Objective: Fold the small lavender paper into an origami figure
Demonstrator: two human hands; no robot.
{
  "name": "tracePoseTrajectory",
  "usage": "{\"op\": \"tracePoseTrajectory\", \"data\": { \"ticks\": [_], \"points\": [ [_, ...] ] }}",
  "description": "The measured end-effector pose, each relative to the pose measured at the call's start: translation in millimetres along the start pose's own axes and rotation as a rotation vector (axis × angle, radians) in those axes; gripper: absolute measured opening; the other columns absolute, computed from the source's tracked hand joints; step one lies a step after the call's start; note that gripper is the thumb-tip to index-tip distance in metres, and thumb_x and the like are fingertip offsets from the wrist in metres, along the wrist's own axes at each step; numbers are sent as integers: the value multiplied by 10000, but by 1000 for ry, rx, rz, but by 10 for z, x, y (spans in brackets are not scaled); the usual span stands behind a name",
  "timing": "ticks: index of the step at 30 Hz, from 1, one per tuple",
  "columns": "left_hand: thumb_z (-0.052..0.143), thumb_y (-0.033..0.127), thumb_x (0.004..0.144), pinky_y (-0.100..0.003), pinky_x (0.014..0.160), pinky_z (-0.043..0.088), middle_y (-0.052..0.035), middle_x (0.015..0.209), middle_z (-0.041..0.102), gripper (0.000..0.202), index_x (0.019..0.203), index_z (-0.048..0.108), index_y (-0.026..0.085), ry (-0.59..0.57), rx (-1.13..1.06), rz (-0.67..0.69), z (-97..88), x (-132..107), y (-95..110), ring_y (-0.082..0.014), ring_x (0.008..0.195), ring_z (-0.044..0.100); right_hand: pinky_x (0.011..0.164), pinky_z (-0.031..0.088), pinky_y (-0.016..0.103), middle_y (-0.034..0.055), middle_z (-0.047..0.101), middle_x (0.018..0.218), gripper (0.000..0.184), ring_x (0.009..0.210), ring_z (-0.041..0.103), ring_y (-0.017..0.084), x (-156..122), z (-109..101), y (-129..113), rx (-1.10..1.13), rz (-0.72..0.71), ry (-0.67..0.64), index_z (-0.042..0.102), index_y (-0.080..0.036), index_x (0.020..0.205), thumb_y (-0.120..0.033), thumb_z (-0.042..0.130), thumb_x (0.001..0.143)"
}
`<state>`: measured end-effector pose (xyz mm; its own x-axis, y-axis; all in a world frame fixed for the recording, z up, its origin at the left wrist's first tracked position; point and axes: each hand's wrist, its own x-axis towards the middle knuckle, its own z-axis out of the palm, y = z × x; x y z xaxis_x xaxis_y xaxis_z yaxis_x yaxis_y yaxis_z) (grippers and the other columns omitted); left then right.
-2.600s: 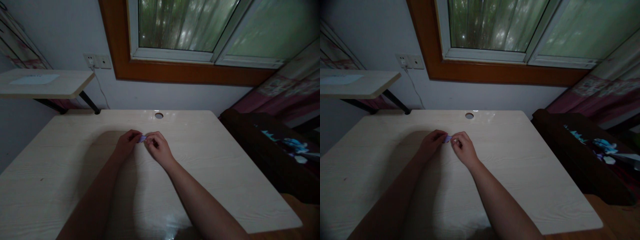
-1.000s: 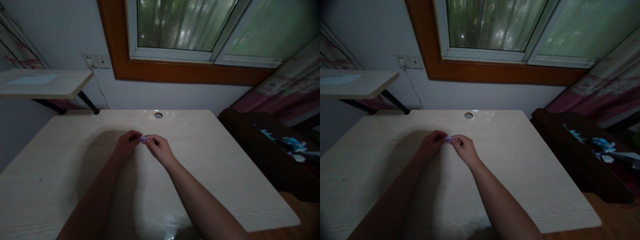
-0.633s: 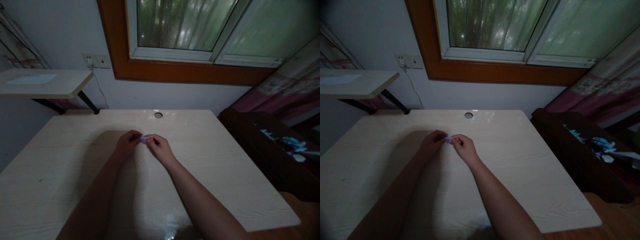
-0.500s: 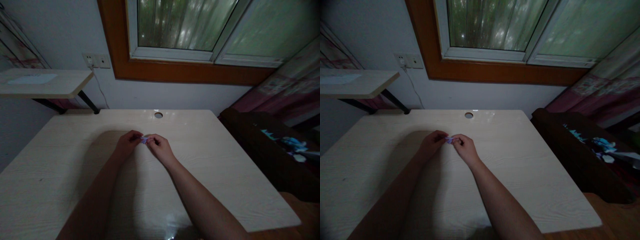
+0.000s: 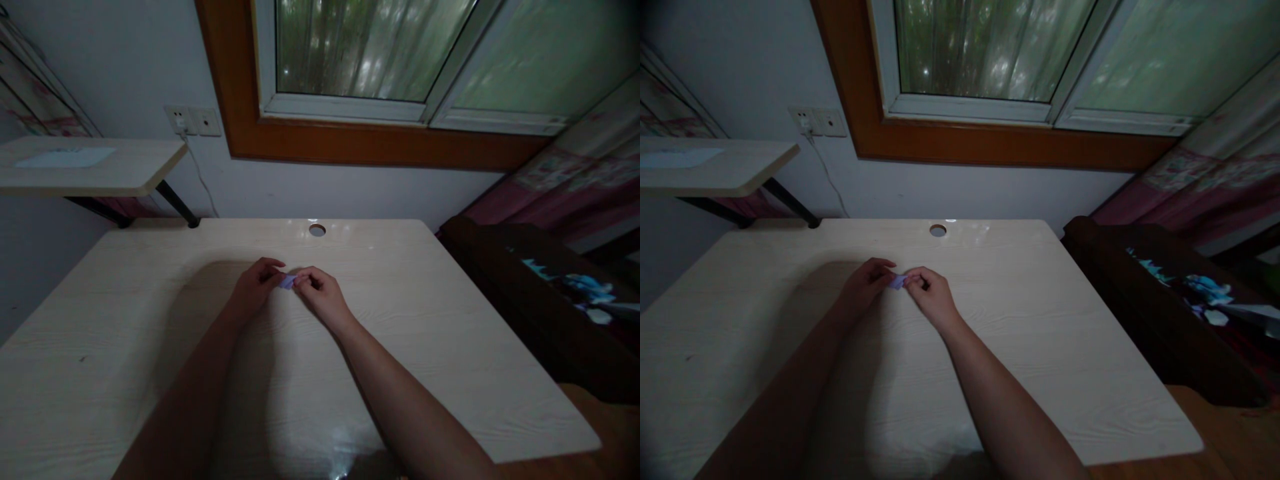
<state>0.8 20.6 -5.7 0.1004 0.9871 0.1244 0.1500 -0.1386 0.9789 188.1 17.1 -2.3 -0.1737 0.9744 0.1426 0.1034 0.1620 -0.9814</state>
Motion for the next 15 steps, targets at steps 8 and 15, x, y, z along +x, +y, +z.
{"op": "tracePoseTrajectory", "data": {
  "ticks": [8, 15],
  "points": [
    [665, 330, 834, -260, 706, 480, 1, 800, 673, 306, 1103, 597, 199, -35, -30, 8, 6, -9, 16, -153, 761, 650, 627, 425, 256, -9, 642, 708, 140, 637, 541, 134, -11, -11, -12, 17, 8, -22, 710, -188, 857, -297, 649, 792],
    [705, 293, 814, -276, 724, 518, 0, 870, 654, 251, 970, 527, 207, 87, -30, 109, 29, 16, -46, -139, 763, 636, 644, 424, 250, -1, 661, 728, 137, 657, 556, 136, -3, -1, 18, -12, 4, -16, 708, -182, 835, -295, 644, 793]
  ]
}}
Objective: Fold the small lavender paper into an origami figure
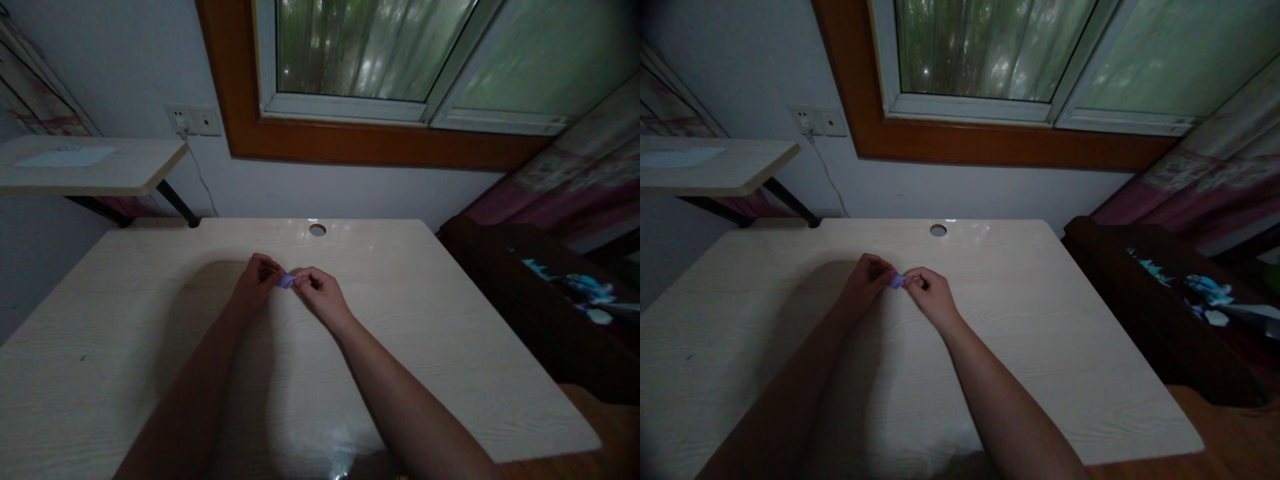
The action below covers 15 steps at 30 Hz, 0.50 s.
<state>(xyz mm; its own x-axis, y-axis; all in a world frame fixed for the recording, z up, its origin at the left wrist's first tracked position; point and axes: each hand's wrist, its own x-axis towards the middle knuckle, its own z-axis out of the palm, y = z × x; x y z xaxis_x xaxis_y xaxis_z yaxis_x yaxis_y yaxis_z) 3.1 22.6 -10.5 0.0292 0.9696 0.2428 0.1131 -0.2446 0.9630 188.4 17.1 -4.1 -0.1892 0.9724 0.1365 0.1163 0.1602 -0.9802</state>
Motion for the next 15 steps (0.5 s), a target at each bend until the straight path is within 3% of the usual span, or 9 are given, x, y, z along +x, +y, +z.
{"op": "tracePoseTrajectory", "data": {
  "ticks": [5, 9, 12, 15],
  "points": [
    [688, 288, 844, -274, 701, 568, -50, 1089, 591, 147, 897, 583, 201, 9, 96, 170, -1, -12, 22, -135, 836, 621, 635, 424, 245, -2, 660, 726, 152, 653, 550, 138, 7, 6, 17, -22, 1, 27, 714, -184, 841, -305, 634, 797],
    [700, 272, 850, -325, 796, 595, -84, 1181, 542, 102, 865, 628, 201, -31, 247, 358, -22, -22, 19, -180, 1007, 605, 617, 410, 243, -8, 644, 704, 154, 633, 534, 135, 3, 8, 32, -50, -9, 50, 722, -186, 840, -297, 620, 810],
    [732, 234, 829, -384, 907, 568, -87, 1203, 529, 120, 823, 621, 190, -8, 339, 451, -32, -17, 18, -180, 1017, 606, 609, 403, 242, -8, 644, 704, 154, 627, 527, 133, 6, 11, 46, -61, -14, 72, 724, -188, 837, -293, 614, 816],
    [748, 224, 817, -403, 929, 555, -88, 1230, 518, 129, 816, 624, 186, 0, 377, 492, -32, -9, 18, -178, 1001, 608, 607, 404, 241, -5, 649, 709, 154, 633, 529, 135, 11, 10, 52, -74, -15, 87, 725, -190, 829, -296, 615, 813]
  ]
}}
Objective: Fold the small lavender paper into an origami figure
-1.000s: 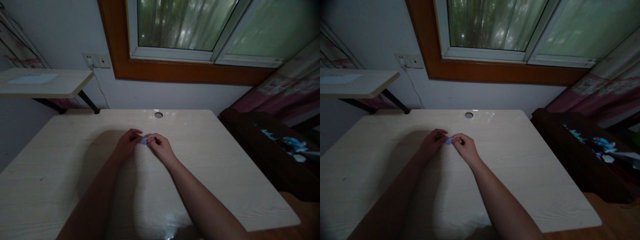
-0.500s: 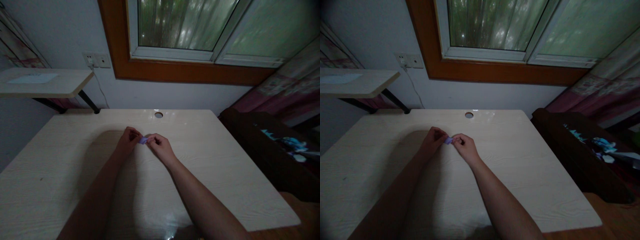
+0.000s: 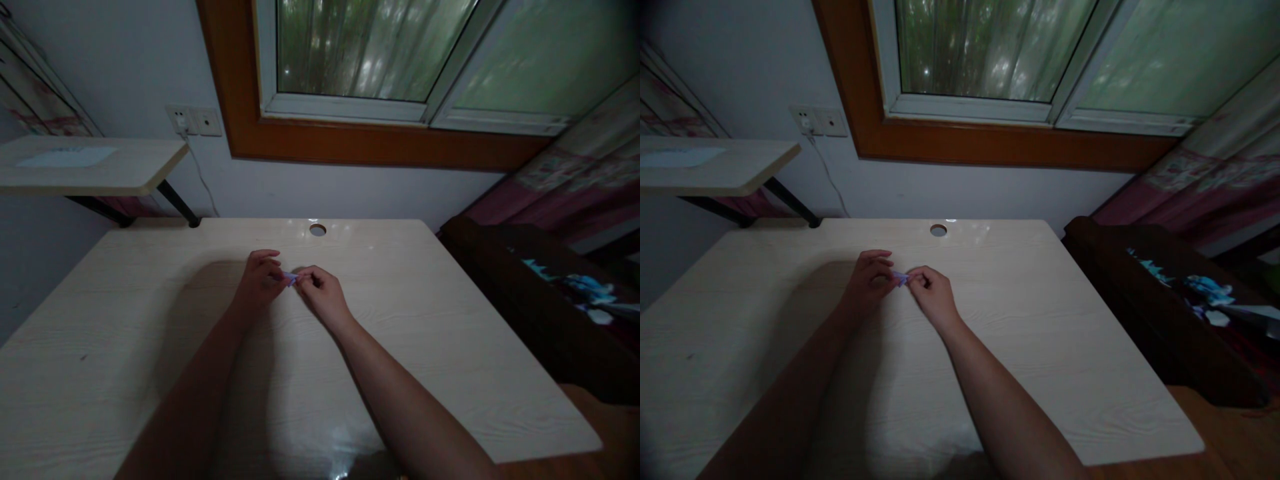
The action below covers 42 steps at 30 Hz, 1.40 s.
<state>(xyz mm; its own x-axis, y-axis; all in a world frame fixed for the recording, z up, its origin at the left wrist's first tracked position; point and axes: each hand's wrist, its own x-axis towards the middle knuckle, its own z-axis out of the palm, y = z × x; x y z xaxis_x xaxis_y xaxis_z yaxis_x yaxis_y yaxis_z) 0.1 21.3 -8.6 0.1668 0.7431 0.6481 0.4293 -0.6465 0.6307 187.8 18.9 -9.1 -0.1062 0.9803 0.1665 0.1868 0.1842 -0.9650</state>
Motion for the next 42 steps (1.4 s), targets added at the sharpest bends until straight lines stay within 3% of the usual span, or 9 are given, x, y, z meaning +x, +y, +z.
{"op": "tracePoseTrajectory", "data": {
  "ticks": [7, 22, 35, 42],
  "points": [
    [745, 227, 825, -426, 957, 539, -94, 1245, 514, 115, 919, 681, 208, -39, 57, 19, 24, -3, 26, -206, 1067, 586, 603, 409, 240, -3, 648, 714, 163, 628, 529, 135, 3, 0, 1, 5, 1, 11, 713, -187, 830, -319, 619, 814],
    [716, 151, 821, -389, 878, 580, -88, 1205, 543, 85, 864, 656, 194, -22, 143, 28, 51, -6, 88, -184, 987, 612, 616, 409, 242, -7, 648, 713, 140, 624, 525, 130, -9, -6, -4, -7, -1, -5, 712, -187, 830, -291, 620, 815],
    [688, 130, 820, -394, 904, 556, -84, 1124, 605, 78, 845, 647, 193, -12, 118, 5, 36, 10, 75, -186, 968, 634, 637, 434, 251, 2, 682, 760, 140, 642, 552, 135, -8, 8, 2, -15, -23, -12, 710, -191, 831, -277, 601, 811],
    [660, 136, 846, -379, 890, 542, -57, 993, 675, 78, 845, 650, 213, -66, 93, -41, 15, 17, 81, -192, 947, 651, 627, 444, 260, 26, 698, 865, 213, 662, 555, 143, -23, 10, -54, -33, -68, -1, 720, -215, 1006, -314, 594, 865]
  ]
}}
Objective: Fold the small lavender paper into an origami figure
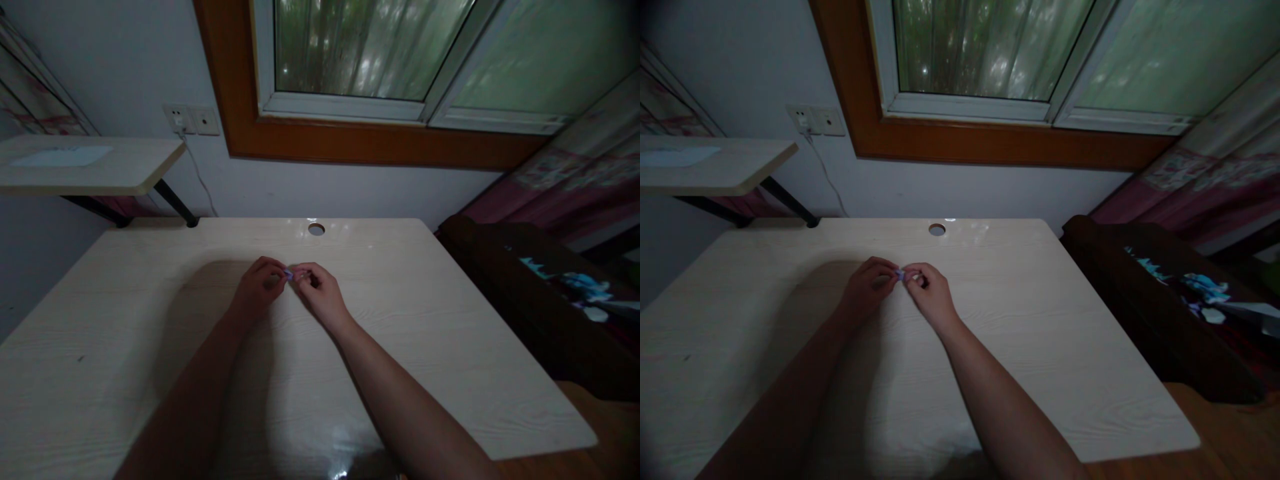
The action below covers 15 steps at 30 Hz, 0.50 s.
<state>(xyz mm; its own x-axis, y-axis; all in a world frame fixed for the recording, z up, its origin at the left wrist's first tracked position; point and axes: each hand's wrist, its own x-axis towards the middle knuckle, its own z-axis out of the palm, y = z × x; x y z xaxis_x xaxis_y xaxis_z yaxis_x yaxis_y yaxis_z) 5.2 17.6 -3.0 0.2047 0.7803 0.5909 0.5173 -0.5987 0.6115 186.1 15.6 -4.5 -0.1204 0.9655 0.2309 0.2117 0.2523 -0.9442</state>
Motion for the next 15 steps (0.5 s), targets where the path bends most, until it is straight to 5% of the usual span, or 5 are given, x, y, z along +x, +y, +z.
{"op": "tracePoseTrajectory", "data": {
  "ticks": [8, 15],
  "points": [
    [646, 109, 845, -349, 881, 535, -46, 989, 690, 103, 864, 644, 210, -13, -50, 6, 7, -1, -8, -177, 948, 654, 702, 472, 289, 44, 681, 948, 194, 774, 597, 163, -1, -39, -67, -9, -151, -51, 749, -258, 1037, -321, 628, 900],
    [651, 144, 852, -366, 869, 548, -54, 995, 693, 70, 855, 650, 215, -13, -36, 18, 11, 2, -10, -189, 941, 659, 669, 502, 297, 55, 675, 953, 213, 716, 608, 157, -3, -23, -7, 42, -72, -51, 748, -248, 998, -400, 628, 909]
  ]
}}
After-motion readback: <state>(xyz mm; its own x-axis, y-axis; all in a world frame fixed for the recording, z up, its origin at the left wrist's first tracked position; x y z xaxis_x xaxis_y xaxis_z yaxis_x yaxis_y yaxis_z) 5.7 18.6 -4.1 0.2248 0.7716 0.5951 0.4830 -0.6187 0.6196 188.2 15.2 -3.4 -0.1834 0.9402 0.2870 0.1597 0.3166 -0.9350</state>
